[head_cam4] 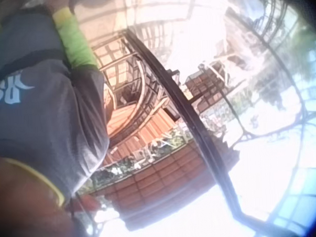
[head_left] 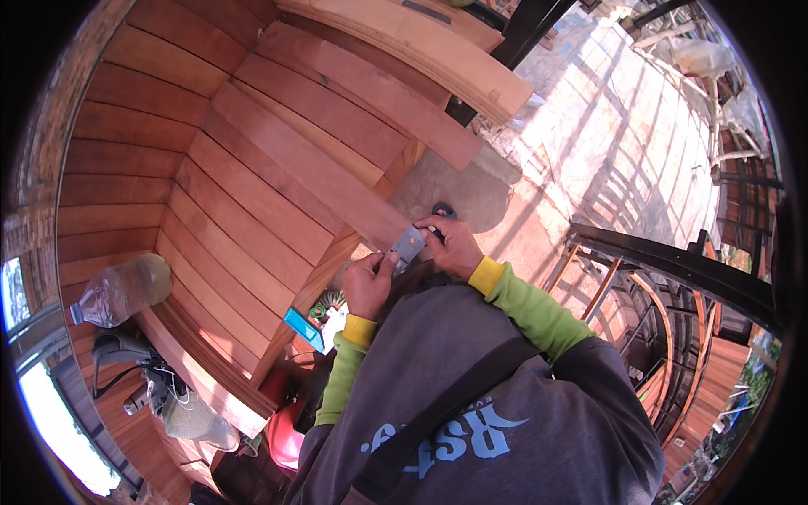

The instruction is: The person measures and marks a wooden plank using a square and a pencil, then positions the plank on a wooden floor. They repeat this process with another plank, ensuring alignment with the existing flooring.

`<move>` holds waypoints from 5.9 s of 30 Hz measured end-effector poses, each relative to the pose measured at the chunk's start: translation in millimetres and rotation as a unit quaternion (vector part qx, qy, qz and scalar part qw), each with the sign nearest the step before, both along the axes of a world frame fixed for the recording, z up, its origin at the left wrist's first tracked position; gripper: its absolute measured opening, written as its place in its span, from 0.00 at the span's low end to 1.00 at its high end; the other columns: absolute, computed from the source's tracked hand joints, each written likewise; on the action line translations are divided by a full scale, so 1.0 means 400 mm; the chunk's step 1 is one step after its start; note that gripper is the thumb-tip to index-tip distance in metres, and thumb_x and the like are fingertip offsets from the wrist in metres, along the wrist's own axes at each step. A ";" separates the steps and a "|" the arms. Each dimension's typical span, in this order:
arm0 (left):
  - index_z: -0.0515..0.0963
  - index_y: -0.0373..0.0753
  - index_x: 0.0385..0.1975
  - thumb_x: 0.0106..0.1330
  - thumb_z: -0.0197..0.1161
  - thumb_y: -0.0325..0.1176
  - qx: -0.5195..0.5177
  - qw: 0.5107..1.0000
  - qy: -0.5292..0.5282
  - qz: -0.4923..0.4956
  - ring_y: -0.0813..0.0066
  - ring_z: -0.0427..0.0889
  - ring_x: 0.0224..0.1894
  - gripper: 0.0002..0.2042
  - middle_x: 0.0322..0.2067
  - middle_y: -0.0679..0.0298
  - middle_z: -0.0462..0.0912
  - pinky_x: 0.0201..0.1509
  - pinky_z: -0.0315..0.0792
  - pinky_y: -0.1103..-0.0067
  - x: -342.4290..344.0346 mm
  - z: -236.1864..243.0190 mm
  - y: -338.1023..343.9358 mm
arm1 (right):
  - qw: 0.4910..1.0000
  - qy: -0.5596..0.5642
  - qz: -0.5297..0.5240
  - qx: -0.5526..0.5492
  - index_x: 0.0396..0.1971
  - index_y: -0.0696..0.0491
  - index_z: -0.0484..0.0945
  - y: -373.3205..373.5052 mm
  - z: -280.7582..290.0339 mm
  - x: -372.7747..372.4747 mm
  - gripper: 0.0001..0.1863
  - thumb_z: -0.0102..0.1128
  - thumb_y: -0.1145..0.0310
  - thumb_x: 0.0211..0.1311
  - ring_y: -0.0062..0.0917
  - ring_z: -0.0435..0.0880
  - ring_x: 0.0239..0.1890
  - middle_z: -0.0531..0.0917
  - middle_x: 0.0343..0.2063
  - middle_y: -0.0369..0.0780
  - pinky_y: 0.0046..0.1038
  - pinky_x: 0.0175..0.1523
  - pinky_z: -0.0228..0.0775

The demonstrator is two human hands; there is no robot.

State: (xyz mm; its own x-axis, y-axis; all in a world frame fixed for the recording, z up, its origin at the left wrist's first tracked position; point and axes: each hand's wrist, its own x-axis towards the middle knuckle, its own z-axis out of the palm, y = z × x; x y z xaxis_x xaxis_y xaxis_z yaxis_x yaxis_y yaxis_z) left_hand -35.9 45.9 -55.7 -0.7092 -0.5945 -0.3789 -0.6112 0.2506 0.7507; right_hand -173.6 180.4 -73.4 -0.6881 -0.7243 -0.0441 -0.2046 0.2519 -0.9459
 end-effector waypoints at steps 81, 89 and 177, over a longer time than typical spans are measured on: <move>0.82 0.36 0.28 0.57 0.63 0.44 0.005 0.999 -0.010 0.040 0.62 0.79 0.20 0.15 0.15 0.56 0.78 0.27 0.69 0.73 -0.006 0.014 0.013 | 0.999 0.018 -0.014 0.036 0.40 0.60 0.73 -0.006 0.082 -0.108 0.10 0.47 0.71 0.65 0.45 0.77 0.25 0.77 0.23 0.52 0.35 0.32 0.69; 0.82 0.36 0.27 0.57 0.63 0.44 -0.002 0.999 -0.027 0.027 0.62 0.78 0.19 0.15 0.14 0.56 0.76 0.26 0.69 0.72 -0.013 0.034 0.009 | 0.996 0.039 0.017 0.078 0.46 0.53 0.70 0.003 0.156 -0.129 0.13 0.52 0.73 0.61 0.46 0.80 0.29 0.79 0.25 0.49 0.38 0.30 0.70; 0.82 0.33 0.27 0.58 0.63 0.41 0.038 0.998 -0.005 0.048 0.67 0.76 0.17 0.14 0.14 0.55 0.76 0.25 0.68 0.74 -0.008 0.004 0.011 | 0.998 0.058 0.013 0.023 0.40 0.57 0.69 0.005 0.064 -0.010 0.09 0.53 0.71 0.62 0.46 0.80 0.27 0.80 0.24 0.49 0.39 0.30 0.70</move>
